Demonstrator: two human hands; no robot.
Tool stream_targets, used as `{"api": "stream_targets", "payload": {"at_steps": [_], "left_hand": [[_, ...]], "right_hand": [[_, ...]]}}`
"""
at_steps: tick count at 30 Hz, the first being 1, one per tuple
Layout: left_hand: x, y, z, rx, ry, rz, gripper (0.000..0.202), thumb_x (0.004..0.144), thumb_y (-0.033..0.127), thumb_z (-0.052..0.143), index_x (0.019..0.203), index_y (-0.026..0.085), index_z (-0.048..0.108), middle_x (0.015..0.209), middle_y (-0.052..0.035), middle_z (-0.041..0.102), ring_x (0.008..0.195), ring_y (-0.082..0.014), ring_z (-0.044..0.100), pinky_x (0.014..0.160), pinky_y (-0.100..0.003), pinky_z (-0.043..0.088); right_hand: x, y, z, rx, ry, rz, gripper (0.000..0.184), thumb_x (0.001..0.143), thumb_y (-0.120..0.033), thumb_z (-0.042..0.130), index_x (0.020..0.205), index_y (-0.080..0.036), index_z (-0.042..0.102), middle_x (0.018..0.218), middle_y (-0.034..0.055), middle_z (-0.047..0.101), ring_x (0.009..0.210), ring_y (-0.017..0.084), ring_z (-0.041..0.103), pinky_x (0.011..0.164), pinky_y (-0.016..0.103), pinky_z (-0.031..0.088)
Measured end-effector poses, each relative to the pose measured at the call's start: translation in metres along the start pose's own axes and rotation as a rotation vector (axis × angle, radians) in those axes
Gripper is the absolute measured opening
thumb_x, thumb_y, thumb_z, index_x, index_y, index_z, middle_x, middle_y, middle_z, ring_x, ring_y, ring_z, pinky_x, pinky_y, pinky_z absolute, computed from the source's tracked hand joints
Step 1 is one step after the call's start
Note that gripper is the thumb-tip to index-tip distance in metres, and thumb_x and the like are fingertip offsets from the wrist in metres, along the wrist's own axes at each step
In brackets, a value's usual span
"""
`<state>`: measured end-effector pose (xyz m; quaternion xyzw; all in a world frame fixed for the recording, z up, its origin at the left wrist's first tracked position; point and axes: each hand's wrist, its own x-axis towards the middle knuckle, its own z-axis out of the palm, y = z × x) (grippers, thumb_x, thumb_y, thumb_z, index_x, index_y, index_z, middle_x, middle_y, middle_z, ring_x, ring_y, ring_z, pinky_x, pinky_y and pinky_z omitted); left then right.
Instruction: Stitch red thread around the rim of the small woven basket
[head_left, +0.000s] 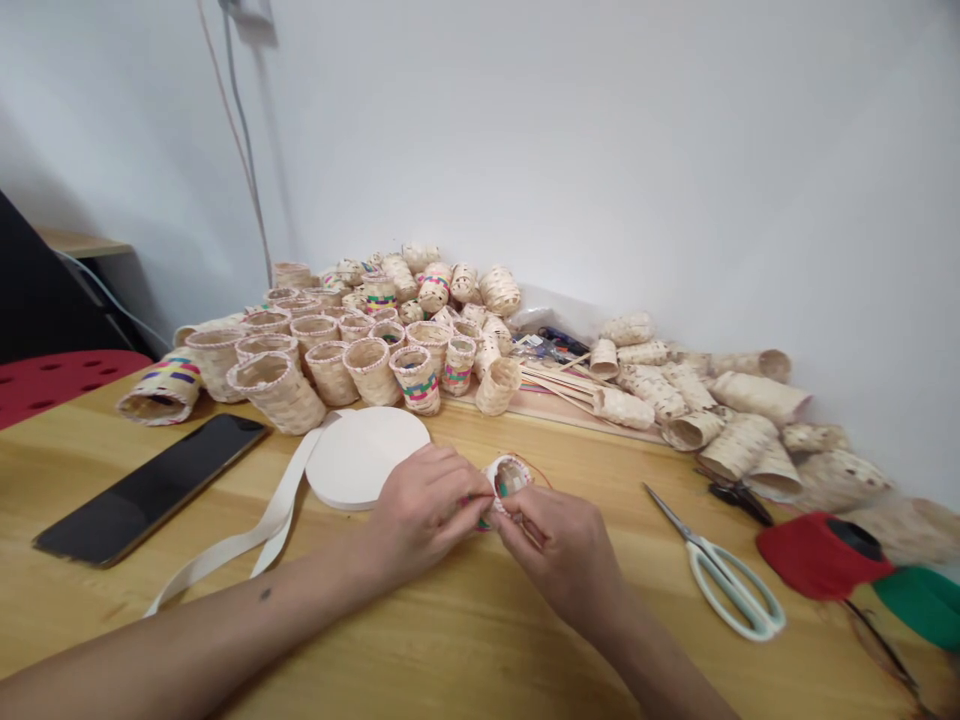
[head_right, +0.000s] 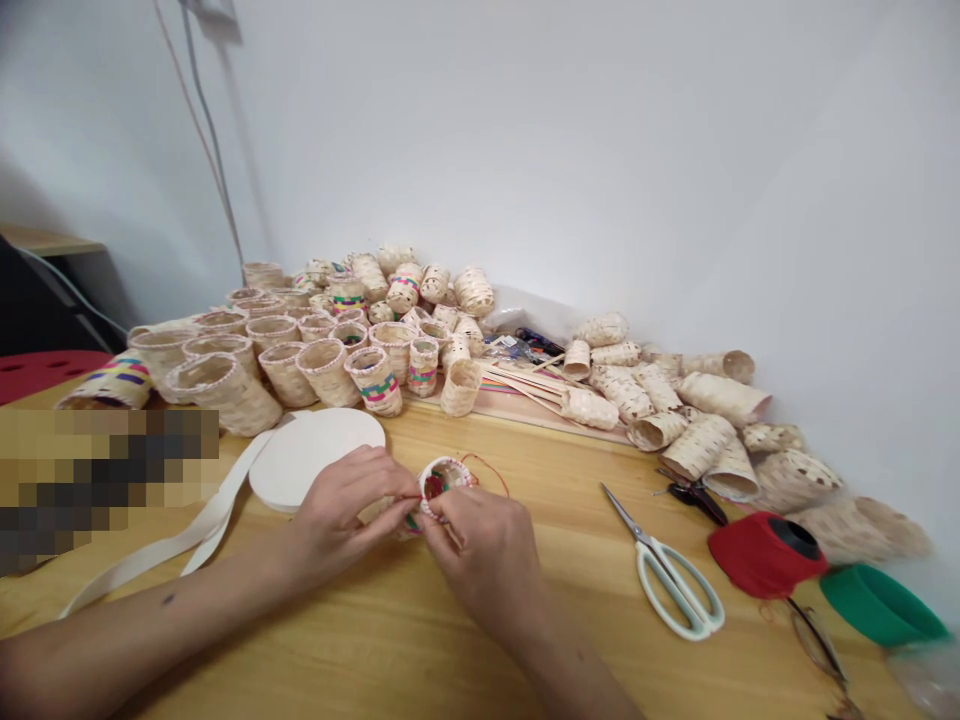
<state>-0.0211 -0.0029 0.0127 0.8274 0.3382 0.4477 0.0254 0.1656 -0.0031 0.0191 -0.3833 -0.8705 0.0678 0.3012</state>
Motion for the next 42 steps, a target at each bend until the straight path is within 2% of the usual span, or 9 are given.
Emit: {"api": "stream_targets", "payload": {"at_steps": [5,10,15,20,23,27,32,36,42], "left_hand": [[0.003,0.003,-0.001,-0.086,-0.078,-0.151,0.014,0.088,0.019,0.051,0.077,0.016,0.06,0.071,-0.003,0.063,0.069,-0.0154,0.054,0.066,-0.027,0.038],[0.005,-0.001,0.001,-0.506,-0.136,-0.512,0.02,0.088,0.031,0.048,0.079,0.015,0.055,0.074,-0.0015,0.06,0.067,-0.0133,0.054,0.063,-0.024,0.042],[0.005,-0.009,0.004,-0.815,-0.118,-0.631,0.03,0.087,0.044,0.05,0.083,0.015,0.052,0.078,-0.0025,0.06,0.07,-0.0137,0.055,0.066,-0.025,0.044],[0.005,-0.01,0.002,-0.747,-0.059,-0.6,0.033,0.092,0.045,0.042,0.103,0.015,0.051,0.079,-0.0022,0.061,0.073,-0.0148,0.055,0.069,-0.026,0.043],[0.003,-0.008,0.004,-0.68,-0.091,-0.576,0.036,0.087,0.043,0.052,0.11,0.016,0.052,0.079,-0.0011,0.061,0.073,-0.015,0.056,0.068,-0.026,0.044],[0.001,-0.006,0.005,-0.486,-0.112,-0.527,0.025,0.083,0.032,0.059,0.103,0.017,0.06,0.078,-0.0008,0.064,0.069,-0.0142,0.057,0.065,-0.024,0.043],[0.004,-0.005,0.001,-0.284,-0.093,-0.342,0.015,0.086,0.026,0.056,0.079,0.017,0.066,0.073,-0.0017,0.066,0.068,-0.0141,0.058,0.064,-0.023,0.042],[0.006,-0.008,-0.002,-0.144,-0.077,-0.263,0.014,0.085,0.021,0.054,0.079,0.017,0.065,0.071,-0.0019,0.066,0.066,-0.0139,0.057,0.063,-0.024,0.041],[0.005,-0.029,-0.005,-0.002,0.04,-0.299,0.012,0.083,0.023,0.051,0.079,0.018,0.061,0.071,-0.0016,0.064,0.066,-0.0151,0.056,0.065,-0.026,0.042]], "right_hand": [[0.002,0.0,0.0,0.05,0.0,0.036,0.025,0.089,-0.027,0.052,0.068,-0.018,0.062,0.055,-0.0027,0.05,0.05,0.009,0.042,0.052,0.023,0.028],[0.005,0.007,-0.002,0.175,-0.01,0.163,0.025,0.085,-0.03,0.056,0.066,-0.018,0.065,0.048,-0.0061,0.036,0.046,0.008,0.035,0.048,0.022,0.025],[0.007,0.012,-0.003,0.225,-0.018,0.218,0.026,0.084,-0.032,0.056,0.067,-0.017,0.066,0.048,-0.0064,0.032,0.046,0.008,0.033,0.047,0.022,0.024],[0.006,0.013,-0.002,0.205,-0.024,0.216,0.027,0.085,-0.033,0.055,0.065,-0.017,0.064,0.049,-0.006,0.034,0.047,0.008,0.034,0.048,0.022,0.025],[0.005,0.012,-0.002,0.167,-0.019,0.182,0.027,0.086,-0.033,0.055,0.066,-0.017,0.065,0.05,-0.0055,0.036,0.047,0.009,0.035,0.048,0.022,0.025],[0.003,0.008,-0.002,0.137,-0.026,0.143,0.026,0.088,-0.032,0.054,0.07,-0.019,0.067,0.05,-0.0046,0.041,0.047,0.009,0.037,0.049,0.023,0.026],[0.003,0.005,-0.003,0.123,-0.036,0.129,0.025,0.088,-0.031,0.054,0.071,-0.019,0.067,0.053,-0.0039,0.045,0.05,0.01,0.04,0.051,0.023,0.028],[0.004,0.009,-0.005,0.104,-0.013,0.146,0.025,0.086,-0.03,0.054,0.066,-0.018,0.065,0.049,-0.0051,0.039,0.047,0.009,0.036,0.049,0.023,0.026],[0.006,0.015,-0.01,0.121,0.01,0.183,0.026,0.084,-0.03,0.054,0.062,-0.017,0.061,0.048,-0.0061,0.032,0.046,0.008,0.033,0.047,0.022,0.024]]}}
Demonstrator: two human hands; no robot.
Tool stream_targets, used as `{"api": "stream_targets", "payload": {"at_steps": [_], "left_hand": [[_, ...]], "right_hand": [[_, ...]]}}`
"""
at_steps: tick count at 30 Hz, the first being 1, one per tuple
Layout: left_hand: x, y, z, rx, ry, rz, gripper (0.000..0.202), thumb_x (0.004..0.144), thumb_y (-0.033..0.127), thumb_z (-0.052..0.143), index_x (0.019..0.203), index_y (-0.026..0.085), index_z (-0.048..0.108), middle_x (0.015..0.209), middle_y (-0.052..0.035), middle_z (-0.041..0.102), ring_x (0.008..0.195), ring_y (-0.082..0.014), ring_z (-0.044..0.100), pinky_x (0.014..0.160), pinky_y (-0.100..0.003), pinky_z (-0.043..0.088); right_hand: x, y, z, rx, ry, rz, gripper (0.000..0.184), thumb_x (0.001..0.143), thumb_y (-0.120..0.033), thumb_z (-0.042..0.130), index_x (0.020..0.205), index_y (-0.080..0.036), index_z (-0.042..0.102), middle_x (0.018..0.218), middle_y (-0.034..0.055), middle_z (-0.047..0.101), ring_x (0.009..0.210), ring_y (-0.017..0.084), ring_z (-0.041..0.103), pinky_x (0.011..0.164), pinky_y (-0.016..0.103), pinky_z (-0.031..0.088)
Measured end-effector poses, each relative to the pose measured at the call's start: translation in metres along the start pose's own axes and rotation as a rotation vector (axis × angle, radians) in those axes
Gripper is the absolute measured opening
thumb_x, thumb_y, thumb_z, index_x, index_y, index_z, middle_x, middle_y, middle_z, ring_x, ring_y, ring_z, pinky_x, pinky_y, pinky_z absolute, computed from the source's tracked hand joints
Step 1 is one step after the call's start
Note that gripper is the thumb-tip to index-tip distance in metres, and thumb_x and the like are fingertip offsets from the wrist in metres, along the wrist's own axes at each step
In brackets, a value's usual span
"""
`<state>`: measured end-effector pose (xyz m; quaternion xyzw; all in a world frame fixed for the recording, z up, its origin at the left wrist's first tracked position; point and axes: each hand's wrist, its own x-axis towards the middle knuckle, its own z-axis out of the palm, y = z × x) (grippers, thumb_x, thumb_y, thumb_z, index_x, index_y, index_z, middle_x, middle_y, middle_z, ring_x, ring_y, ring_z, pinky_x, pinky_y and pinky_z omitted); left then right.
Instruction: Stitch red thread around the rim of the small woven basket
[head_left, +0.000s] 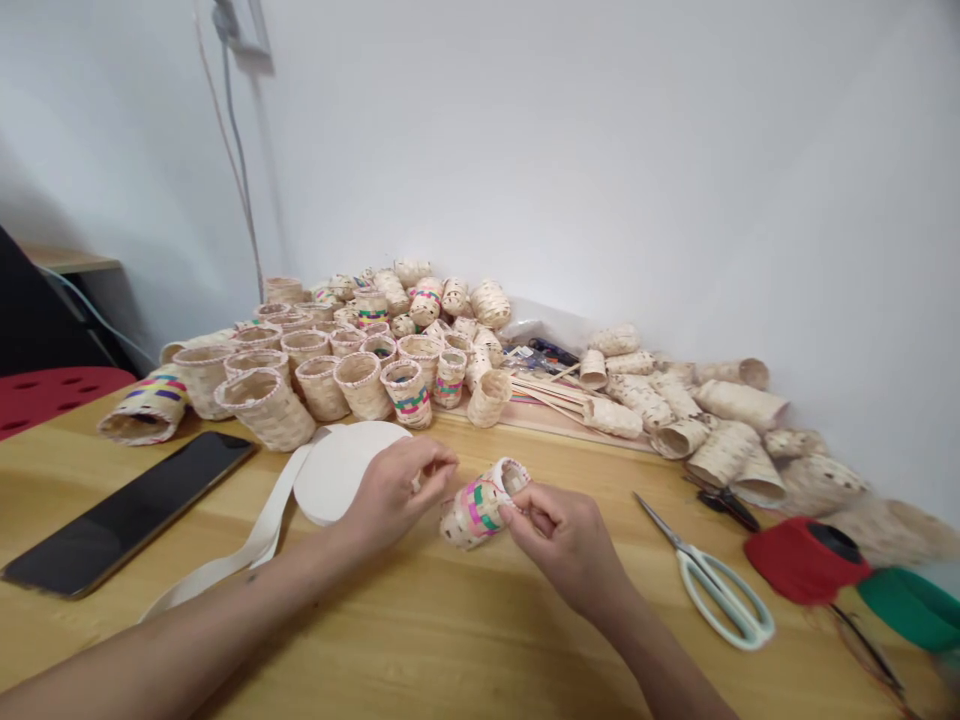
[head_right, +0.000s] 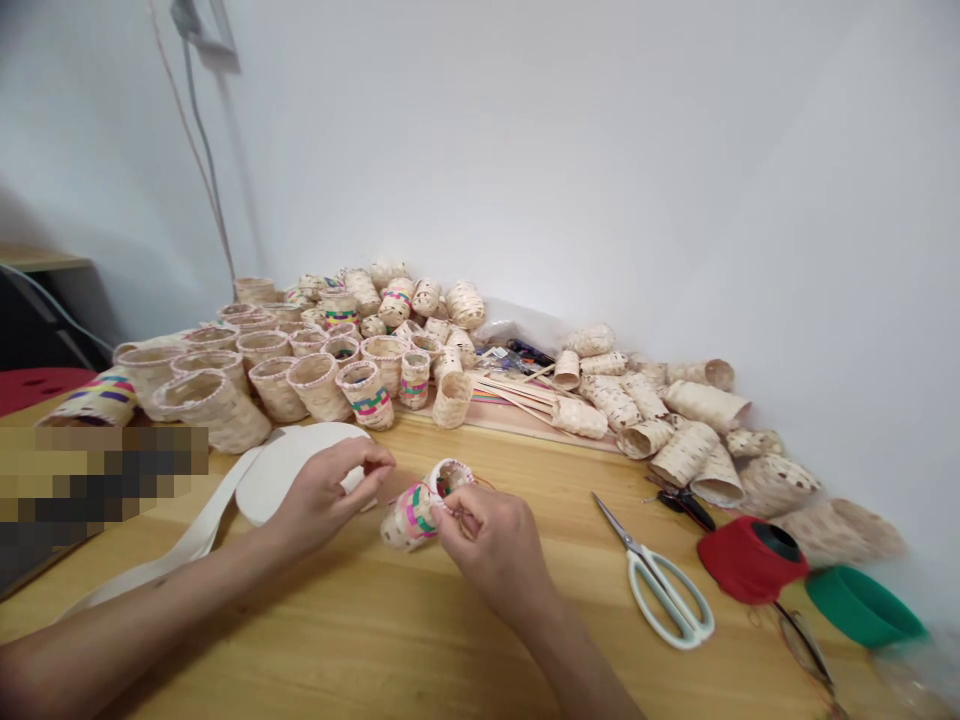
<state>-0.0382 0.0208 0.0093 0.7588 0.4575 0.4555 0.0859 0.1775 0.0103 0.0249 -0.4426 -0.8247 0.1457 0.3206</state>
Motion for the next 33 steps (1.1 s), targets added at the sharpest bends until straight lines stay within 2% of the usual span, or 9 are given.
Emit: {"api": "stream_targets", "payload": {"at_steps": [4,7,9,14,18,21,23,26,33], "left_hand": [[0.003,-0.01,-0.002,-0.057,0.046,-0.142,0.015,0.086,0.028,0.051,0.08,0.018,0.061,0.072,-0.0005,0.065,0.066,-0.0145,0.057,0.062,-0.023,0.043],[0.002,-0.005,-0.004,-0.114,0.045,-0.134,0.018,0.089,0.027,0.049,0.092,0.018,0.064,0.086,-0.0028,0.069,0.076,-0.0155,0.061,0.068,-0.024,0.046],[0.0,0.002,-0.006,-0.171,-0.035,-0.045,0.022,0.091,0.025,0.047,0.103,0.018,0.064,0.101,-0.0055,0.07,0.09,-0.0169,0.063,0.079,-0.025,0.047],[0.001,0.012,-0.007,-0.398,-0.412,0.188,0.023,0.092,0.022,0.05,0.11,0.019,0.063,0.115,-0.0086,0.066,0.108,-0.0185,0.059,0.093,-0.028,0.044],[0.004,0.016,-0.011,-0.465,-0.434,0.193,0.02,0.093,0.023,0.048,0.097,0.017,0.067,0.098,-0.0081,0.065,0.094,-0.0167,0.06,0.084,-0.026,0.046],[0.006,0.018,-0.016,-0.516,-0.48,0.193,0.023,0.093,0.027,0.048,0.093,0.017,0.068,0.092,-0.0078,0.062,0.089,-0.0162,0.06,0.08,-0.025,0.046],[0.006,0.019,-0.018,-0.552,-0.505,0.185,0.024,0.093,0.028,0.048,0.095,0.017,0.069,0.093,-0.0082,0.061,0.089,-0.0162,0.06,0.08,-0.026,0.047],[0.006,0.017,-0.017,-0.546,-0.501,0.174,0.023,0.093,0.027,0.049,0.096,0.017,0.069,0.094,-0.0081,0.063,0.088,-0.0157,0.06,0.078,-0.025,0.046],[0.001,0.015,-0.01,-0.474,-0.471,0.102,0.015,0.089,0.021,0.056,0.096,0.017,0.069,0.085,-0.0038,0.068,0.078,-0.0128,0.061,0.071,-0.02,0.045]], "right_hand": [[0.001,0.001,-0.006,0.072,-0.03,0.028,0.026,0.084,-0.032,0.055,0.065,-0.017,0.063,0.048,-0.0069,0.03,0.046,0.008,0.03,0.047,0.022,0.024],[0.001,0.001,-0.009,0.123,-0.095,0.0,0.026,0.086,-0.031,0.054,0.067,-0.016,0.065,0.051,-0.0064,0.032,0.048,0.008,0.031,0.049,0.022,0.025],[0.0,0.001,-0.009,0.154,-0.162,-0.036,0.025,0.087,-0.029,0.054,0.069,-0.016,0.066,0.053,-0.0054,0.038,0.05,0.008,0.034,0.05,0.022,0.026],[-0.002,0.001,-0.007,0.205,-0.256,-0.051,0.022,0.087,-0.031,0.055,0.075,-0.017,0.068,0.057,-0.0042,0.045,0.053,0.009,0.037,0.052,0.022,0.027],[0.0,0.001,-0.009,0.316,-0.344,0.069,0.023,0.082,-0.039,0.062,0.083,-0.018,0.071,0.053,-0.0059,0.035,0.05,0.009,0.029,0.048,0.023,0.022],[0.001,0.001,-0.011,0.437,-0.396,0.124,0.03,0.081,-0.045,0.062,0.081,-0.017,0.071,0.055,-0.0045,0.04,0.052,0.009,0.031,0.048,0.023,0.022],[0.001,0.001,-0.012,0.483,-0.38,0.135,0.032,0.081,-0.046,0.06,0.079,-0.016,0.071,0.059,-0.0029,0.045,0.054,0.009,0.033,0.049,0.023,0.024],[0.0,-0.001,-0.013,0.443,-0.289,0.135,0.027,0.08,-0.042,0.063,0.077,-0.016,0.07,0.055,-0.0047,0.041,0.051,0.009,0.031,0.048,0.022,0.024],[-0.002,-0.007,-0.013,0.188,0.019,-0.086,0.017,0.085,-0.026,0.058,0.078,-0.017,0.07,0.057,-0.0032,0.052,0.051,0.009,0.04,0.051,0.022,0.03]]}}
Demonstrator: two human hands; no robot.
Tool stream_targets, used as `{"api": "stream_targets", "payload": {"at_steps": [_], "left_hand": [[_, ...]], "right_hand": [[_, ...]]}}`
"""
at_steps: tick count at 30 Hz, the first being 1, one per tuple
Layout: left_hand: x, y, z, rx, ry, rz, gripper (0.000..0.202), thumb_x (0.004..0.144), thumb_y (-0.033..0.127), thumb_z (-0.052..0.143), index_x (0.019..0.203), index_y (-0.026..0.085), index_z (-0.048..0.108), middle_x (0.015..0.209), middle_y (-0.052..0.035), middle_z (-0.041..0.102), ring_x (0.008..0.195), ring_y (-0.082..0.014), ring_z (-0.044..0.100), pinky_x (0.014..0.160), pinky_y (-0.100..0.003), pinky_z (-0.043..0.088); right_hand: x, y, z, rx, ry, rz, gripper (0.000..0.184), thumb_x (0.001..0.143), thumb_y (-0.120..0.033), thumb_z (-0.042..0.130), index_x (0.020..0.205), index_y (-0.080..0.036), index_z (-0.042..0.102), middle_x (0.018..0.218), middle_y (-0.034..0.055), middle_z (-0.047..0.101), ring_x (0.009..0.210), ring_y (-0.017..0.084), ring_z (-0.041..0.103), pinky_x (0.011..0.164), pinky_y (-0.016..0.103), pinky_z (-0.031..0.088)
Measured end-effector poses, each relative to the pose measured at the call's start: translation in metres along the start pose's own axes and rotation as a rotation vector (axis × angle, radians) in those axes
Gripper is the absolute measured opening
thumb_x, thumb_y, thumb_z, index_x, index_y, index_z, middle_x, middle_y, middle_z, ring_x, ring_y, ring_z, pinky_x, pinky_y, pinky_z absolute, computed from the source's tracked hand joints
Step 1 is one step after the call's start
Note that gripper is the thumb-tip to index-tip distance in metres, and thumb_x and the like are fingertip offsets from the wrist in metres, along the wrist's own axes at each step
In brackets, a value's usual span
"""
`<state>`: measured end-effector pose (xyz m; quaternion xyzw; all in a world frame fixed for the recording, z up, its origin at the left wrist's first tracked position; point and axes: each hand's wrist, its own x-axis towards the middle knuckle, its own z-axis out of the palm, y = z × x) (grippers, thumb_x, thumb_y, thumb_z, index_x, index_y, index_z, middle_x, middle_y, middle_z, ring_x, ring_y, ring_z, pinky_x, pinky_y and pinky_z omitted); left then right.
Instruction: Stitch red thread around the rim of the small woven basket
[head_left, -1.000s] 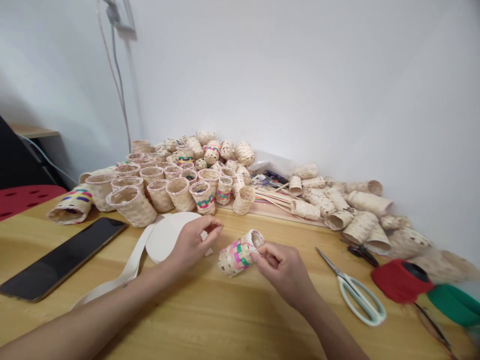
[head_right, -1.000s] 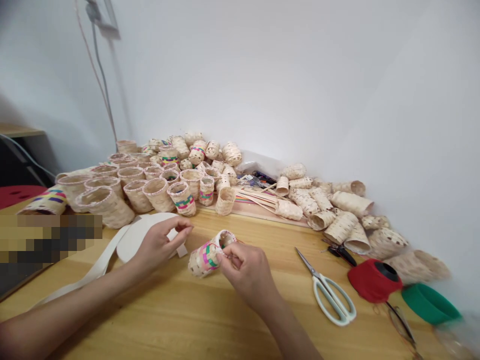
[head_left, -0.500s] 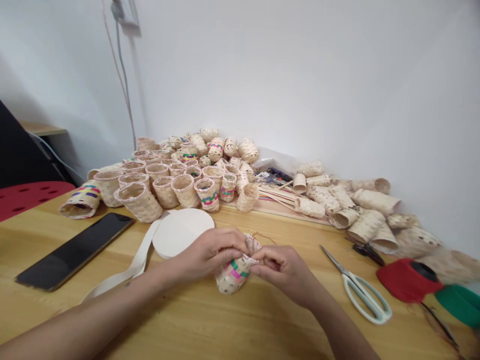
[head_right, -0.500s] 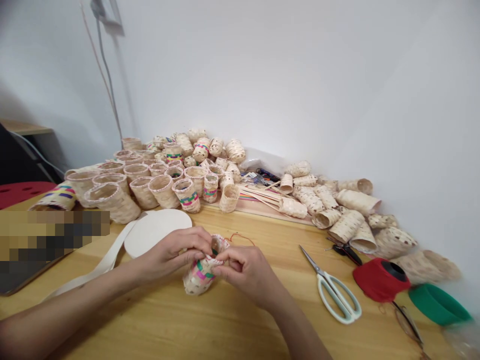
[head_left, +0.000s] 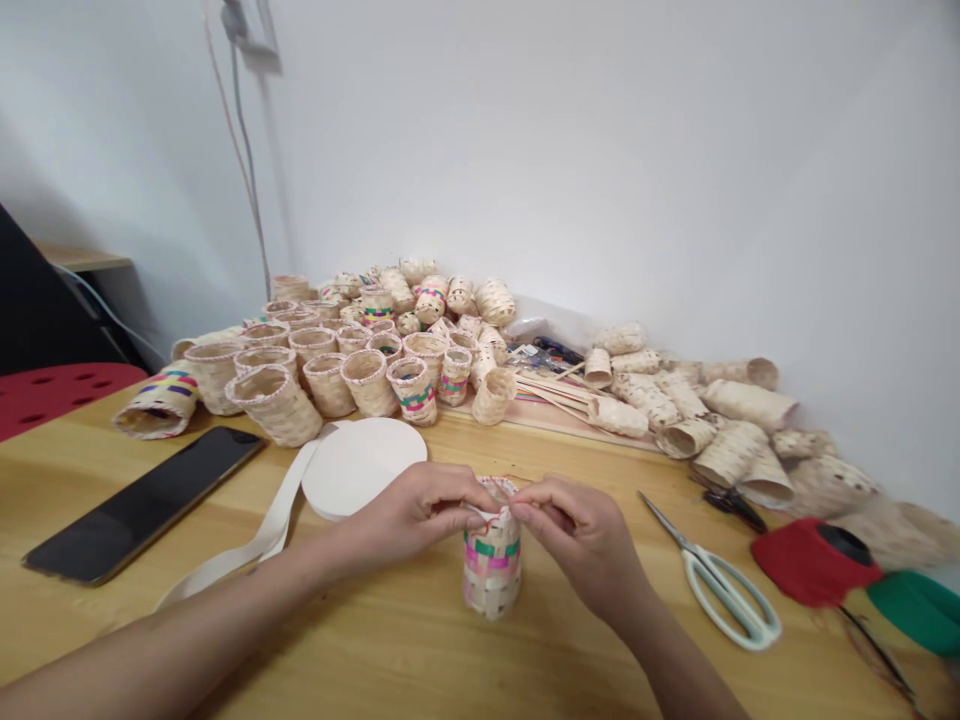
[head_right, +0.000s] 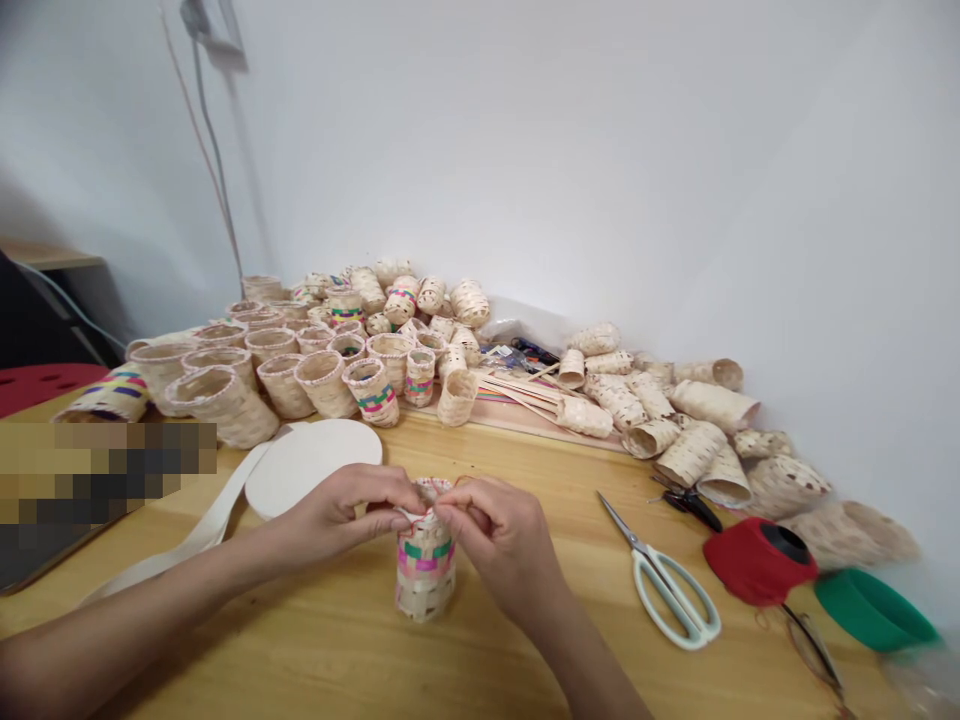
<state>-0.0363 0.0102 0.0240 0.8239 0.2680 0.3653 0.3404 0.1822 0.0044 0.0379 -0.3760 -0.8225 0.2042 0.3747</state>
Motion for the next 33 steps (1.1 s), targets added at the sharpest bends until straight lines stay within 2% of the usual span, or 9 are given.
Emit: {"api": "stream_targets", "payload": {"at_steps": [3,7,11,16,21,26,29,31,33], "left_hand": [[0.0,0.001,0.003,-0.058,0.028,-0.057,0.014,0.088,0.021,0.057,0.094,0.017,0.07,0.085,-0.0035,0.068,0.076,-0.0122,0.061,0.068,-0.019,0.045],[0.001,0.002,0.004,-0.133,0.027,-0.112,0.014,0.087,0.021,0.058,0.09,0.016,0.071,0.085,-0.0052,0.068,0.076,-0.0136,0.062,0.068,-0.021,0.046],[0.0,0.002,0.003,-0.135,0.017,-0.101,0.015,0.087,0.021,0.057,0.09,0.015,0.071,0.085,-0.0055,0.067,0.077,-0.0141,0.062,0.07,-0.022,0.047],[0.001,0.003,0.004,-0.075,0.025,-0.078,0.014,0.087,0.021,0.057,0.086,0.014,0.07,0.08,-0.0042,0.066,0.073,-0.0128,0.06,0.066,-0.02,0.045],[-0.001,0.002,0.008,-0.006,0.117,-0.087,0.01,0.083,0.023,0.062,0.083,0.014,0.067,0.07,-0.0003,0.063,0.058,-0.0092,0.049,0.055,-0.019,0.037],[-0.001,-0.002,0.01,0.034,0.128,-0.01,0.011,0.085,0.024,0.06,0.091,0.016,0.066,0.083,-0.0033,0.066,0.07,-0.0123,0.056,0.064,-0.022,0.042],[-0.001,0.0,0.012,0.067,0.255,0.045,0.012,0.086,0.019,0.058,0.095,0.017,0.065,0.094,-0.0058,0.066,0.083,-0.0151,0.059,0.071,-0.024,0.044],[-0.001,0.003,0.015,0.136,0.363,0.068,0.009,0.086,0.017,0.058,0.089,0.017,0.066,0.088,-0.0055,0.065,0.082,-0.0152,0.059,0.071,-0.025,0.044],[-0.001,0.007,0.018,0.209,0.403,0.112,0.008,0.085,0.017,0.06,0.082,0.016,0.067,0.079,-0.0046,0.064,0.075,-0.0144,0.058,0.068,-0.025,0.043]], "right_hand": [[0.0,0.003,0.0,-0.053,0.086,0.006,0.016,0.085,-0.026,0.058,0.078,-0.017,0.069,0.056,-0.0035,0.051,0.05,0.009,0.041,0.05,0.022,0.03],[0.0,0.004,-0.001,-0.046,0.107,0.062,0.018,0.086,-0.028,0.057,0.074,-0.017,0.067,0.053,-0.0042,0.048,0.049,0.009,0.04,0.049,0.022,0.03],[-0.001,0.001,-0.001,-0.01,-0.005,0.03,0.019,0.088,-0.028,0.054,0.081,-0.018,0.069,0.062,-0.0018,0.057,0.054,0.01,0.045,0.053,0.022,0.032],[-0.002,-0.001,0.0,0.006,-0.161,0.007,0.014,0.086,-0.027,0.058,0.09,-0.02,0.07,0.064,-0.0026,0.057,0.056,0.009,0.045,0.055,0.021,0.032],[-0.003,-0.005,0.002,0.033,-0.158,0.052,0.014,0.084,-0.024,0.058,0.078,-0.018,0.07,0.06,-0.0032,0.052,0.055,0.009,0.042,0.053,0.021,0.03],[-0.003,-0.01,0.004,0.146,-0.166,0.173,0.015,0.08,-0.023,0.057,0.069,-0.016,0.066,0.054,-0.0056,0.041,0.05,0.008,0.034,0.048,0.02,0.026],[-0.002,-0.008,0.007,0.203,-0.129,0.271,0.015,0.079,-0.023,0.055,0.067,-0.016,0.062,0.053,-0.0059,0.04,0.049,0.008,0.032,0.047,0.02,0.024],[-0.001,-0.007,0.01,0.246,-0.098,0.312,0.015,0.078,-0.023,0.053,0.066,-0.016,0.059,0.054,-0.0054,0.042,0.05,0.008,0.033,0.047,0.02,0.025],[-0.001,-0.007,0.012,0.272,-0.083,0.326,0.015,0.078,-0.024,0.053,0.066,-0.016,0.057,0.054,-0.0052,0.042,0.05,0.008,0.034,0.047,0.02,0.026]]}}
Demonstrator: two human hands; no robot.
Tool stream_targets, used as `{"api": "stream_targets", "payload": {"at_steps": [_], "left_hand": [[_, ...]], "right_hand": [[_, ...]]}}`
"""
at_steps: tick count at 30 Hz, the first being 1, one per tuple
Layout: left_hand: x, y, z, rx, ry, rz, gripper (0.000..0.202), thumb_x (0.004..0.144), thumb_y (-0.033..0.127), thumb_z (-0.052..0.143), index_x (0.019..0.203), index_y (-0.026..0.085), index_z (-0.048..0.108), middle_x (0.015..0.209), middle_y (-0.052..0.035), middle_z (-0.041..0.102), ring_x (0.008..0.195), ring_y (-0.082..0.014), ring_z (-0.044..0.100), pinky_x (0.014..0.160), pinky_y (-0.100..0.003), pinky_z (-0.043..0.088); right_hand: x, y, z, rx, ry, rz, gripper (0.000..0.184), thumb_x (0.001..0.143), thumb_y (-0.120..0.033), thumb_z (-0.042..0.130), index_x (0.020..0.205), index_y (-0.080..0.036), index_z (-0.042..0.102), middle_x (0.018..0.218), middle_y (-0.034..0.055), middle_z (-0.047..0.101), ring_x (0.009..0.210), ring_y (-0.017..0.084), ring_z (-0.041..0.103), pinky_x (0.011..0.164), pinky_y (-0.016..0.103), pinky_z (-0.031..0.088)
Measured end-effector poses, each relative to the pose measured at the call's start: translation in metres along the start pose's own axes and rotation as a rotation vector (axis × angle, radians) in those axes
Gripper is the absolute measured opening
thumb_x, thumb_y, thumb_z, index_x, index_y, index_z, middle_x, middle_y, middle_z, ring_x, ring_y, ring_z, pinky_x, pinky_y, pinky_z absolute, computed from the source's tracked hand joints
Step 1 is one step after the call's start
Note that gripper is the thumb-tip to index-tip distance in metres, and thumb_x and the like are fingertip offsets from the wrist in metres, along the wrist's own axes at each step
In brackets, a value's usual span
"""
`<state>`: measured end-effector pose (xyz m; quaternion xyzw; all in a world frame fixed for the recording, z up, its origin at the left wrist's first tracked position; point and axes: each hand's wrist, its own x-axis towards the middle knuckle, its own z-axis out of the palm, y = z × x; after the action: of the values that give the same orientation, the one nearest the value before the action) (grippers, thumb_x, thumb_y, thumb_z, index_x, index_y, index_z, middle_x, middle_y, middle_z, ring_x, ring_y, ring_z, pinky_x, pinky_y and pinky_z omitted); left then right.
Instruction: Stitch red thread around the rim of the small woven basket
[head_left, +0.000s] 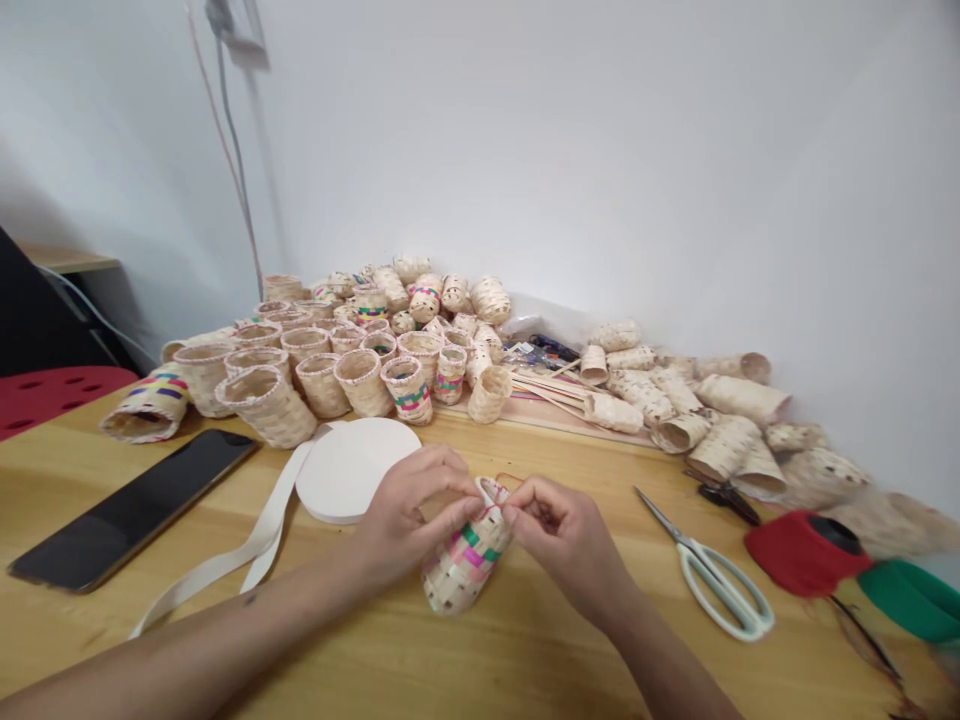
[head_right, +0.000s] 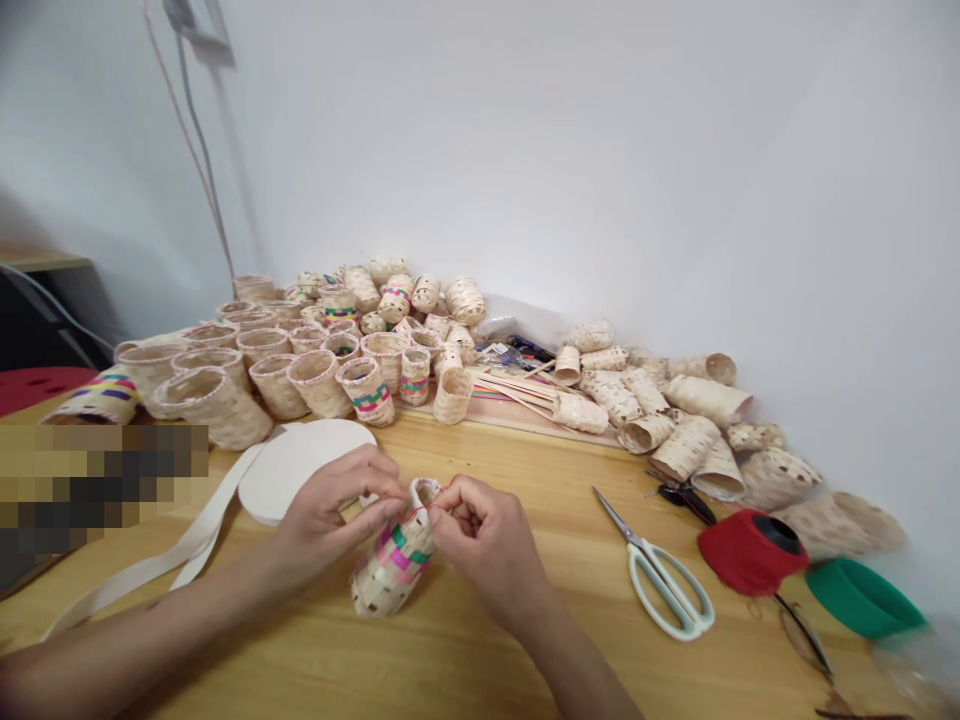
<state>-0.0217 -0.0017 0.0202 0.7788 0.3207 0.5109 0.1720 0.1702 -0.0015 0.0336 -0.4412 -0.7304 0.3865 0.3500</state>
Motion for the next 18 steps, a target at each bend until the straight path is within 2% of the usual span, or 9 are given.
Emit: {"api": "stream_targets", "payload": {"at_steps": [3,5,13,18], "left_hand": [[-0.0012,0.0056,0.0032,0.056,-0.044,0.105,0.009,0.084,0.018,0.06,0.08,0.016,0.068,0.073,-0.0049,0.066,0.069,-0.0146,0.058,0.063,-0.025,0.042],[-0.0017,0.0073,0.0049,0.09,-0.063,0.116,0.009,0.085,0.017,0.06,0.08,0.016,0.068,0.072,-0.0054,0.067,0.069,-0.0151,0.058,0.064,-0.026,0.042],[-0.0035,0.0024,0.0085,0.028,-0.052,0.025,0.01,0.084,0.013,0.058,0.084,0.016,0.068,0.079,-0.0058,0.068,0.074,-0.0156,0.061,0.068,-0.025,0.044],[-0.0055,0.0018,0.0108,0.002,-0.037,-0.034,0.008,0.083,0.023,0.064,0.08,0.016,0.068,0.075,-0.005,0.067,0.071,-0.0155,0.059,0.066,-0.025,0.043]], "right_hand": [[-0.0009,-0.0015,0.0038,-0.022,0.05,-0.034,0.016,0.078,-0.025,0.053,0.065,-0.016,0.056,0.052,-0.0058,0.04,0.048,0.008,0.033,0.046,0.02,0.026],[-0.0016,-0.0027,0.006,-0.028,0.087,-0.062,0.018,0.079,-0.026,0.053,0.065,-0.017,0.056,0.051,-0.0062,0.039,0.047,0.008,0.032,0.045,0.02,0.025],[0.002,0.0037,0.0063,0.056,0.08,-0.003,0.025,0.082,-0.037,0.052,0.07,-0.017,0.058,0.051,-0.0059,0.038,0.046,0.008,0.03,0.043,0.02,0.024],[0.0006,-0.0013,0.0062,0.068,0.052,0.007,0.026,0.083,-0.038,0.051,0.071,-0.017,0.058,0.054,-0.0049,0.042,0.048,0.008,0.034,0.045,0.02,0.026]]}}
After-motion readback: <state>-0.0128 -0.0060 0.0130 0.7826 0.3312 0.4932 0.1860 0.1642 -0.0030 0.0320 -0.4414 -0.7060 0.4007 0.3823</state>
